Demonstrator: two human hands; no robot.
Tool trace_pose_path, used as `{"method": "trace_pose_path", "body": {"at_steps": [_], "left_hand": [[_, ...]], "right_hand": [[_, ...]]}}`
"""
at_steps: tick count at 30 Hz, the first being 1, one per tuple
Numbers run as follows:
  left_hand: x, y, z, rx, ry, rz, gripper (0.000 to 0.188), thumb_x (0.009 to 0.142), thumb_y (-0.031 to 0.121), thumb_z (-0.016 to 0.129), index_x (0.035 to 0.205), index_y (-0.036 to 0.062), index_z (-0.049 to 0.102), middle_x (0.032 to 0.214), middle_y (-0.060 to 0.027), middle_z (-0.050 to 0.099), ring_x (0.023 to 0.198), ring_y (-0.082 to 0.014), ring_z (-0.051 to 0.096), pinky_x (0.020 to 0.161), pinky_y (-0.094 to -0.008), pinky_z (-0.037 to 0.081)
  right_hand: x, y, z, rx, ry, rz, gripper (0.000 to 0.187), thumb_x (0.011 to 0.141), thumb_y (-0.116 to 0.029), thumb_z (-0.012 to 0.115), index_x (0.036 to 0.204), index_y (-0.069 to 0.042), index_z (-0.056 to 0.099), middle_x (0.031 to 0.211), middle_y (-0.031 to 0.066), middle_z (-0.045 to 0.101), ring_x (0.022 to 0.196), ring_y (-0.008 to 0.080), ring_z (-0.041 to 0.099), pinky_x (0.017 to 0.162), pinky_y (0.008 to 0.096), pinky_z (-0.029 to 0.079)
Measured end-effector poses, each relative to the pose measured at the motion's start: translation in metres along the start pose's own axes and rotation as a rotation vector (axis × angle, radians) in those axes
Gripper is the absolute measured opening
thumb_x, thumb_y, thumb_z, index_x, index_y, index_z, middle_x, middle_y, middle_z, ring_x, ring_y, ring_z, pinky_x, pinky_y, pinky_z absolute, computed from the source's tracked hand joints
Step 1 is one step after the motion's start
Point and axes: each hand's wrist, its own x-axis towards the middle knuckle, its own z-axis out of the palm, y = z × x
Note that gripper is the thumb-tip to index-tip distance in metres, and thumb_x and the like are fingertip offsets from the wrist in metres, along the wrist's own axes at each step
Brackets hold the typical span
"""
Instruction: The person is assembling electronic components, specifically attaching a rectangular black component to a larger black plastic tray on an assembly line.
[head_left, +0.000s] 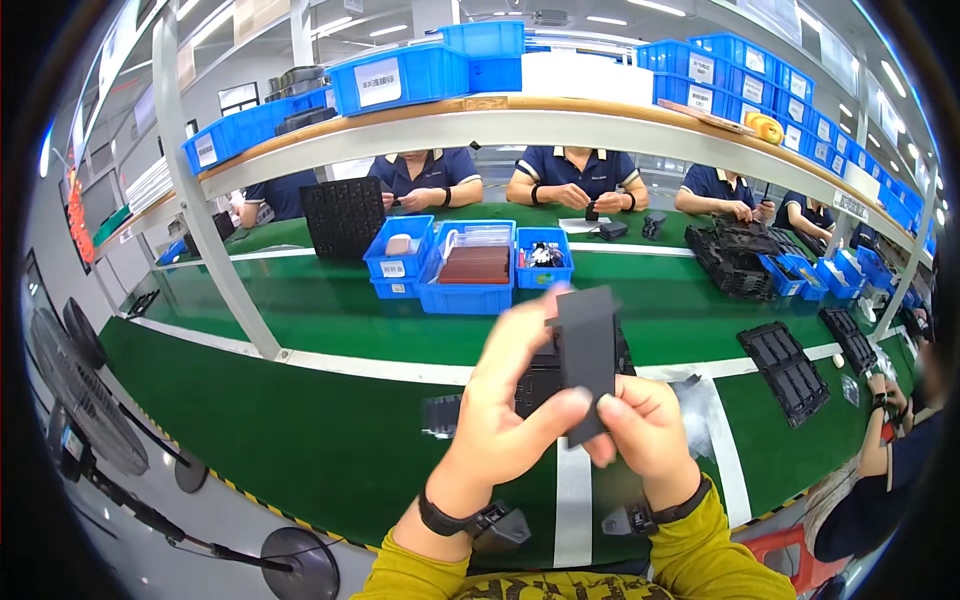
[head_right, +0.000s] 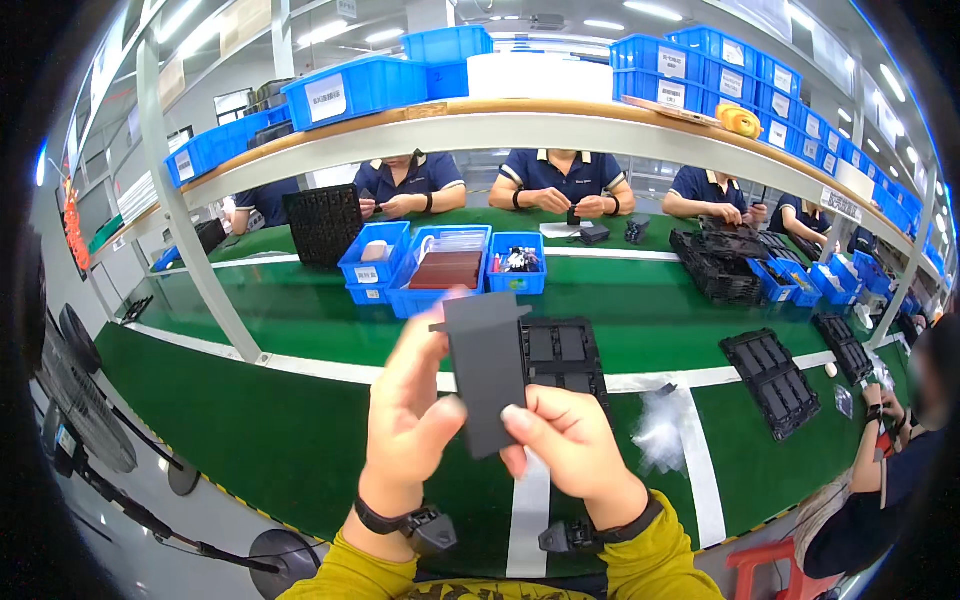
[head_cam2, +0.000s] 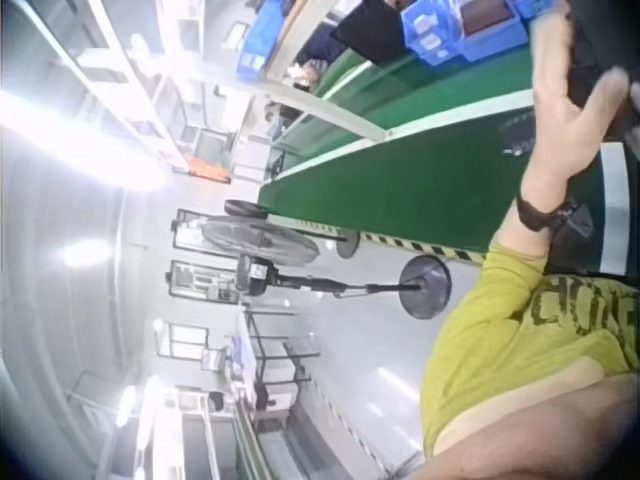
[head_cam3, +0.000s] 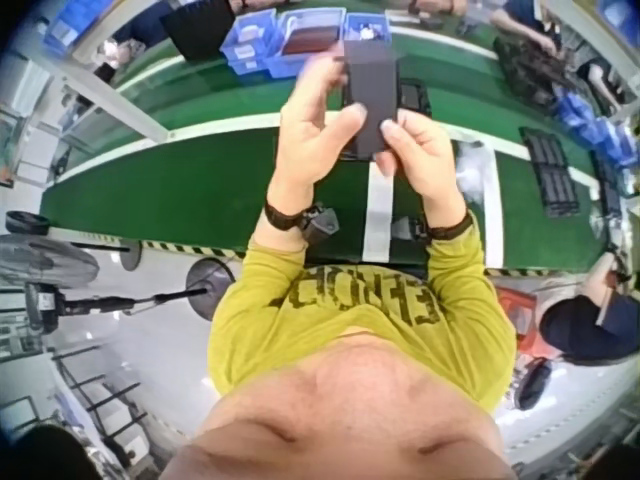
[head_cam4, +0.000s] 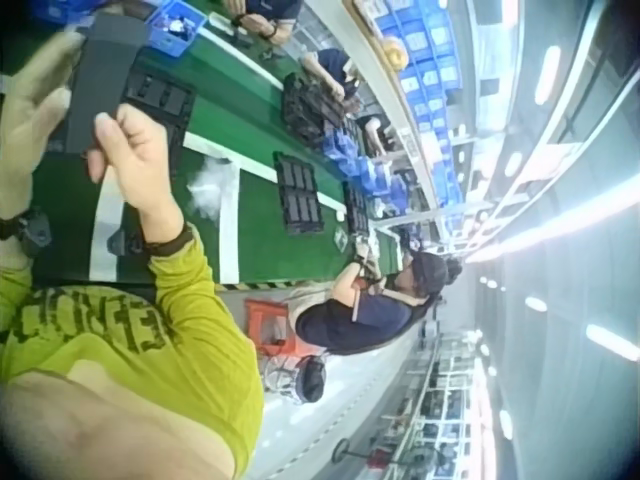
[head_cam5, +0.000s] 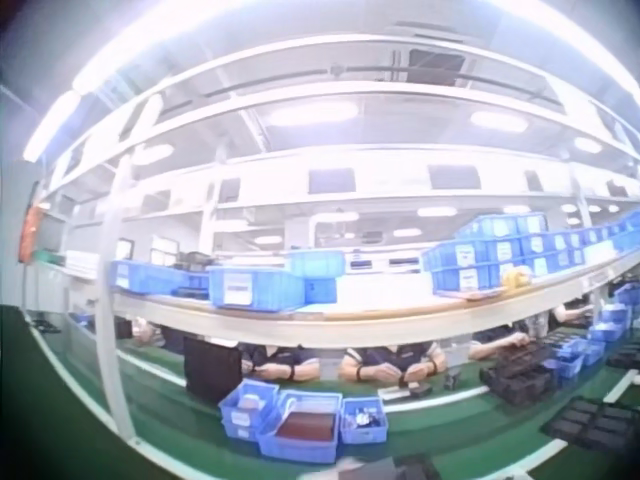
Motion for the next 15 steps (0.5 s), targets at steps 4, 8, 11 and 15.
{"method": "trace_pose_path", "body": {"at_steps": [4,8,11,15], "left_hand": [[0.006,-0.016,-0.018,-0.155,0.111,0.233,0.106,0.056,0.03,0.084,0.138,0.0021,0.022,0.134,-0.0178,0.036,0.124,-0.0287,0.037,0.101,-0.0402,0.026],[0.006,-0.017,-0.026,-0.511,-0.153,0.12,0.097,0.062,0.011,0.081,0.138,0.0002,0.021,0.089,-0.0121,0.064,0.093,-0.0239,0.061,0.096,-0.0399,0.032],[0.0,-0.005,-0.016,-0.42,0.025,-0.004,0.088,0.064,0.002,0.077,0.135,-0.0022,0.026,0.07,-0.0053,0.064,0.074,-0.0161,0.063,0.089,-0.0336,0.035],[0.0,0.005,-0.013,-0.056,0.045,-0.038,0.069,0.068,-0.003,0.073,0.127,-0.0031,0.039,0.076,-0.0071,0.064,0.07,-0.0119,0.06,0.066,-0.0237,0.048]], "right_hand": [[0.012,0.023,-0.013,0.894,-0.597,0.266,0.03,0.093,-0.02,0.041,0.075,0.003,0.048,0.048,0.001,0.037,0.039,0.0117,0.037,0.036,0.0246,0.027],[0.008,0.038,0.006,1.184,-0.756,0.476,0.033,0.094,-0.021,0.04,0.068,-0.001,0.043,0.049,0.0017,0.038,0.042,0.0132,0.039,0.038,0.0234,0.029],[0.011,0.028,0.002,0.652,-0.566,0.359,0.045,0.096,-0.034,0.032,0.081,0.004,0.052,0.063,0.0111,0.055,0.052,0.0201,0.053,0.049,0.0268,0.043],[0.011,0.004,-0.014,-0.235,-0.093,-0.048,0.041,0.095,-0.032,0.037,0.094,0.004,0.059,0.083,0.0115,0.066,0.075,0.0169,0.062,0.068,0.0289,0.049]]}}
